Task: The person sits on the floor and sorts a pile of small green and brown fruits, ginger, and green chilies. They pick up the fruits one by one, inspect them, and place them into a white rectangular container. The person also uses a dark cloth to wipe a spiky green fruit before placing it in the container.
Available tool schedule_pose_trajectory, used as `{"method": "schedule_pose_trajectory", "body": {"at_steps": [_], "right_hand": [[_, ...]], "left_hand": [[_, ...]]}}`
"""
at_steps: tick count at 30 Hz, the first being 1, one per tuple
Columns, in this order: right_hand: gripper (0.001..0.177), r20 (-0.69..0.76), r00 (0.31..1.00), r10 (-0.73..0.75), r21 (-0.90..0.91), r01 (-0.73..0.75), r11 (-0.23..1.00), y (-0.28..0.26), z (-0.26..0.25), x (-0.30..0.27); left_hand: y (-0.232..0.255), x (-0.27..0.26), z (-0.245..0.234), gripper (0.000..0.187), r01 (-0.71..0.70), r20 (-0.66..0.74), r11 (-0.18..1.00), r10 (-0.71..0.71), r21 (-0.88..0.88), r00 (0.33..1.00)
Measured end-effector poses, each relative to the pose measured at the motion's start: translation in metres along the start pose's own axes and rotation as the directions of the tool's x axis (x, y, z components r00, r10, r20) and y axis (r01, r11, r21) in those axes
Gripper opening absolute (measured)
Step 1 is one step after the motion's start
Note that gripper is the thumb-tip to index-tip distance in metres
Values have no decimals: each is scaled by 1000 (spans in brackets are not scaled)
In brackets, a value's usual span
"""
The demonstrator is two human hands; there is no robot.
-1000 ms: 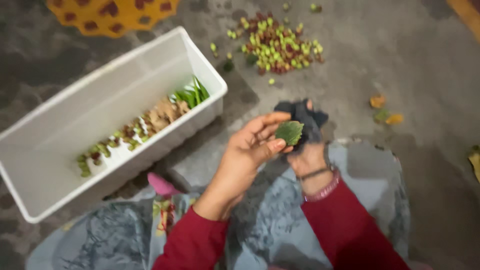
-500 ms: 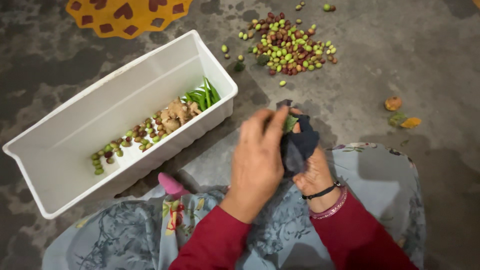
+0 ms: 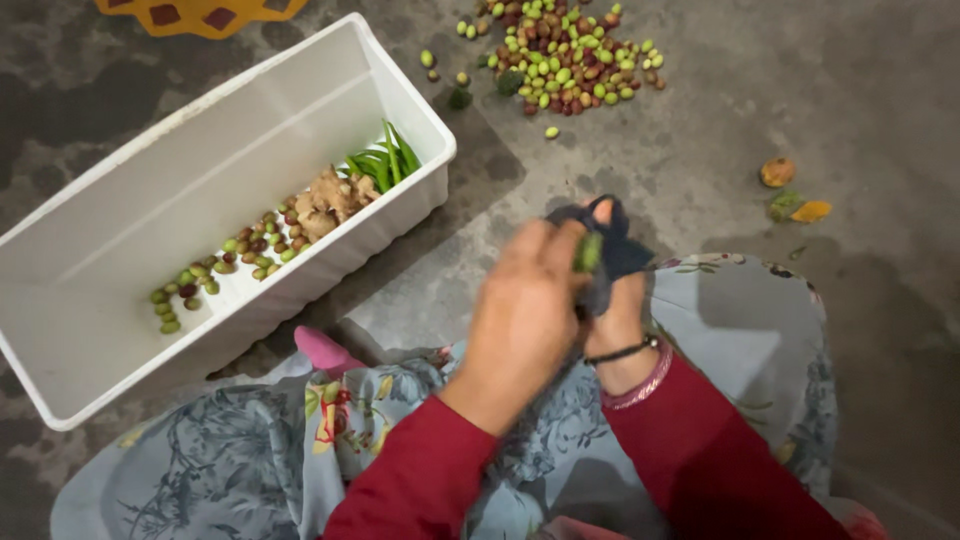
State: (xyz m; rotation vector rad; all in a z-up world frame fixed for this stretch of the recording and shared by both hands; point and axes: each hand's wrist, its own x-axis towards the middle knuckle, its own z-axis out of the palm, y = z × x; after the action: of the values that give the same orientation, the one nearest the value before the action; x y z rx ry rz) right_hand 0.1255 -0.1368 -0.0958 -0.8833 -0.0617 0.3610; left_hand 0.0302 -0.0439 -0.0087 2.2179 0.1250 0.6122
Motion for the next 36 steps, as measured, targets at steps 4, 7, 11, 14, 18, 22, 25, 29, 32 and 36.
{"method": "schedule_pose_trajectory", "body": {"at_steps": [4, 7, 11, 14, 18, 22, 25, 29, 32, 36], "right_hand": [[28, -39, 999, -25, -88, 21, 996, -18, -7, 18], [39, 118, 985, 127, -5, -128, 992, -29, -9, 14], [56, 522, 795, 310, 181, -458, 870, -45, 2, 16], [66, 303, 909, 287, 99, -330, 939, -40, 17, 2], [39, 143, 947, 287, 283, -317, 905, -36, 26, -5], [24, 167, 965, 202, 208, -235, 949, -29, 26, -10], [19, 40, 997, 64, 38, -65, 997, -23, 25, -10], [21, -131, 988, -82, -154, 62, 986, -13, 15, -11], [26, -112, 989, -97, -123, 83, 989, -15, 7, -2], [31, -149, 983, -112, -152, 89, 984, -40, 3, 12]], "left_hand": [[0, -8, 6, 41, -34, 116, 992, 48, -123, 992], [-15, -6, -3, 41, 184, 384, 830, 39, -527, 922], [-23, 6, -15, 46, 462, 493, 308, 26, -831, 870], [-27, 14, -26, 42, 501, 499, 133, -51, -855, 865], [-36, 13, -13, 39, 453, 436, 127, -143, -882, 889], [-36, 17, 9, 32, 318, 170, 454, -337, -832, 926], [-18, 9, 12, 32, 254, -15, 755, -329, -604, 944], [1, 1, 14, 40, 103, -157, 956, -150, -275, 976], [8, -3, 17, 40, 111, -89, 972, -132, -207, 987], [5, -9, 13, 41, 133, 103, 970, -113, -202, 988]]}}
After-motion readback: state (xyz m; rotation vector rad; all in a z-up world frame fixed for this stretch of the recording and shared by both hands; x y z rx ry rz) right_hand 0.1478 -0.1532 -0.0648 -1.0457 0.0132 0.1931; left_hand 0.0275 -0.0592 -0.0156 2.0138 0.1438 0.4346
